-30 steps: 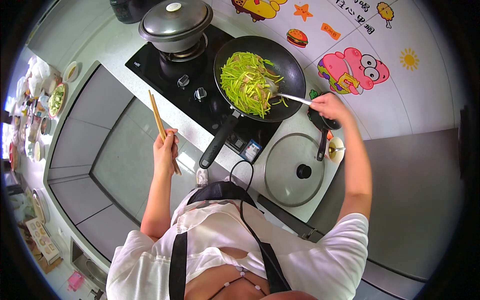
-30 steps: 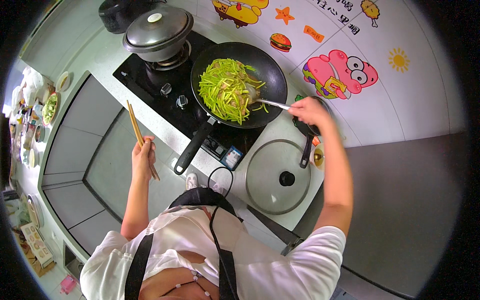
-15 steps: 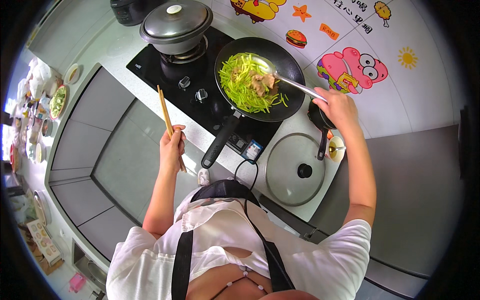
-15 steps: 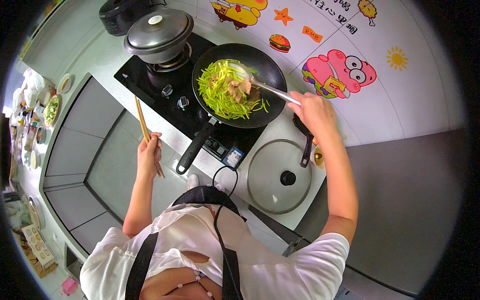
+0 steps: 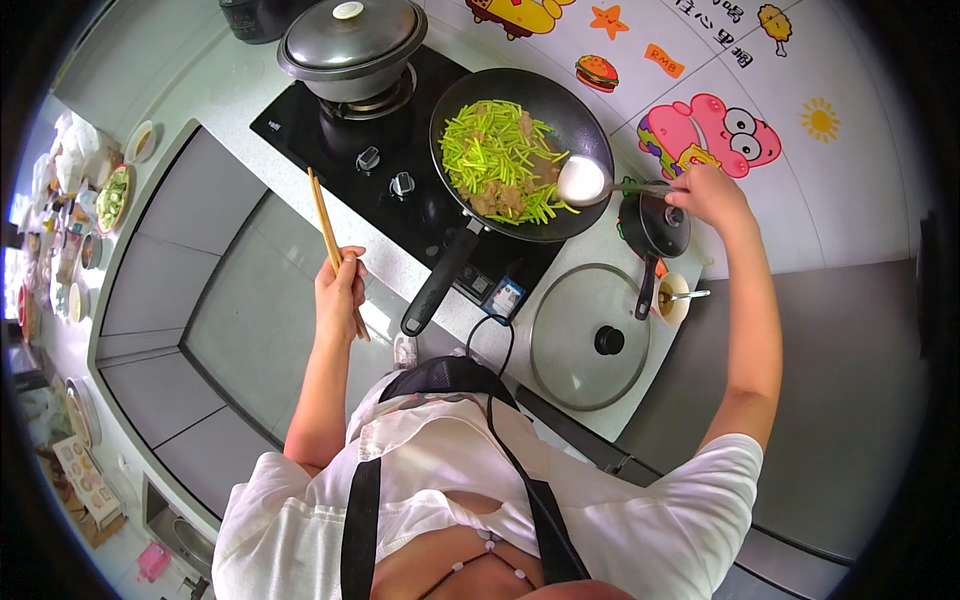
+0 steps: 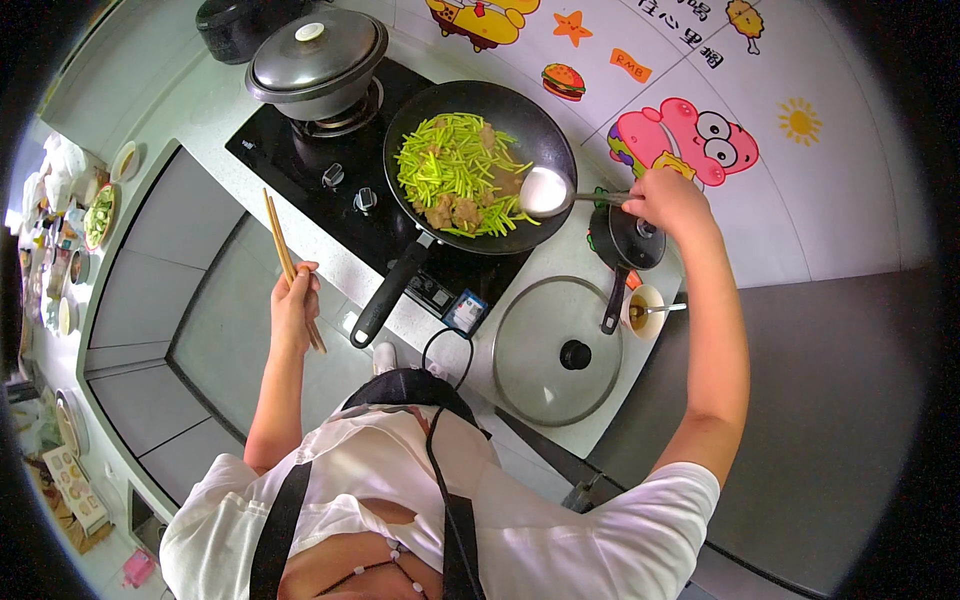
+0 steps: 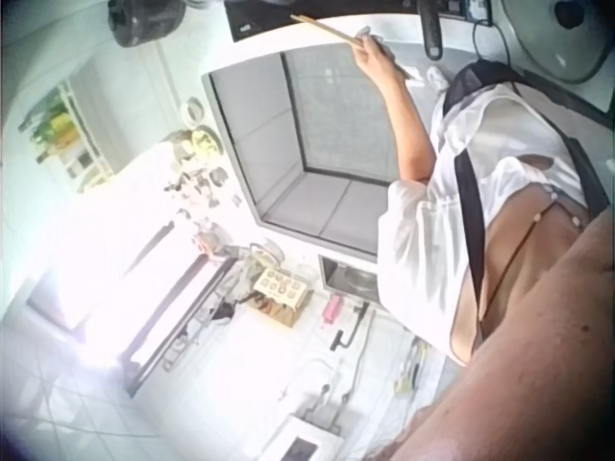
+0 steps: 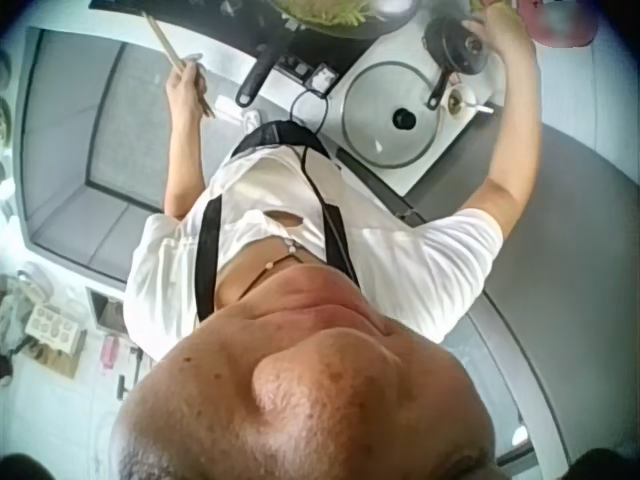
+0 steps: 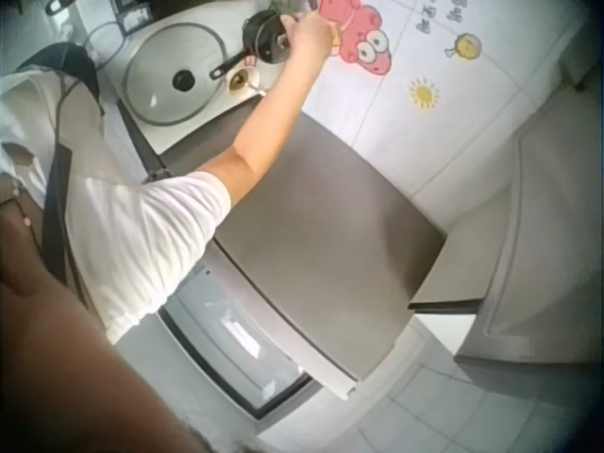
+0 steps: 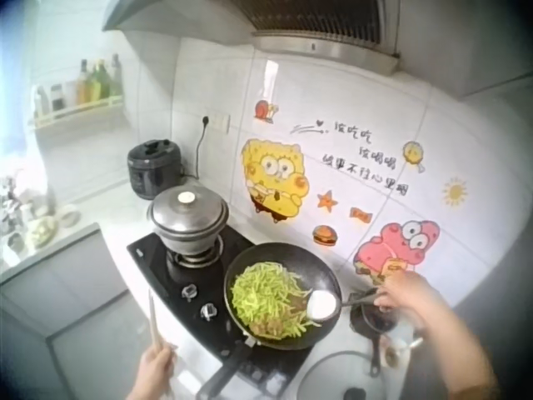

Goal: The person stir-fries vegetables in a pan using a ladle and chopsticks, then pours oil from a bottle into the pan.

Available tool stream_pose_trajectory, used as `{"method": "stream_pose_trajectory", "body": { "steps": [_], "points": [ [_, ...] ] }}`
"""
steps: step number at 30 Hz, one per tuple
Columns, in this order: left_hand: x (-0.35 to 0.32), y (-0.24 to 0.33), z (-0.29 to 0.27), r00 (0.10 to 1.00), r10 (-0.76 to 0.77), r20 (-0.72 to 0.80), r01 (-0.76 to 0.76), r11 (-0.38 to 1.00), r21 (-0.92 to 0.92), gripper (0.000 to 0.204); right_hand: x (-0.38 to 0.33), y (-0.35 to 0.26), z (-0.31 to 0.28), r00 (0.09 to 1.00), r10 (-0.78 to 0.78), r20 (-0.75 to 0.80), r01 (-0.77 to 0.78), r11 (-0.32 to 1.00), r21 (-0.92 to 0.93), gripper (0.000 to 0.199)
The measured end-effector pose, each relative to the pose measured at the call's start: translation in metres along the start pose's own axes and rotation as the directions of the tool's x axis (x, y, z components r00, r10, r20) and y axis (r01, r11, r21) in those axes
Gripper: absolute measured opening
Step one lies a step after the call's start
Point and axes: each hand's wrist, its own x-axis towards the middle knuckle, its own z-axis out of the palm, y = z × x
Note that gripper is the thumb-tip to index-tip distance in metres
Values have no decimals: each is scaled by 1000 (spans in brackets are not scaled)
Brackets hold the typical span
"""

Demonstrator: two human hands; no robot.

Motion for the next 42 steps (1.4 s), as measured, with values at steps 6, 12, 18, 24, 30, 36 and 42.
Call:
{"method": "stream_pose_trajectory", "body": {
  "steps": [6, 12, 18, 24, 30, 36, 42],
  "points": [
    [-3, -2, -8, 1000, -5, -27, 4, 1000, -14, 15, 13, -1, 39, 880, -16, 476, -299, 758, 579, 20],
    [-4, 0, -7, 1000, 1, -15, -1, 1000, 6, 15, 10, -43, 102, 916, -9, 402, -351, 471, 810, 24],
    [-1, 1, -7, 1000, 0, -2, 0, 1000, -4, 15, -18, -24, 93, 956, 192, 224, -291, 489, 822, 27],
    [-1, 1, -3, 1000, -10, 12, 10, 1000, -9, 16, -28, -27, 24, 976, 214, -44, -167, 858, 485, 28],
    [1, 3, -6, 1000, -6, -5, 6, 1000, -8, 15, -14, -39, 12, 956, 160, -247, -47, 912, 408, 28],
    [0, -1, -13, 1000, -16, -19, 16, 1000, -21, 15, -20, -42, 13, 941, 203, -271, -173, 976, 129, 31],
    [-3, 1, -19, 999, -5, -42, 4, 999, -33, 15, -10, -36, 41, 919, 253, -302, -249, 967, 51, 34]
  ]
}}
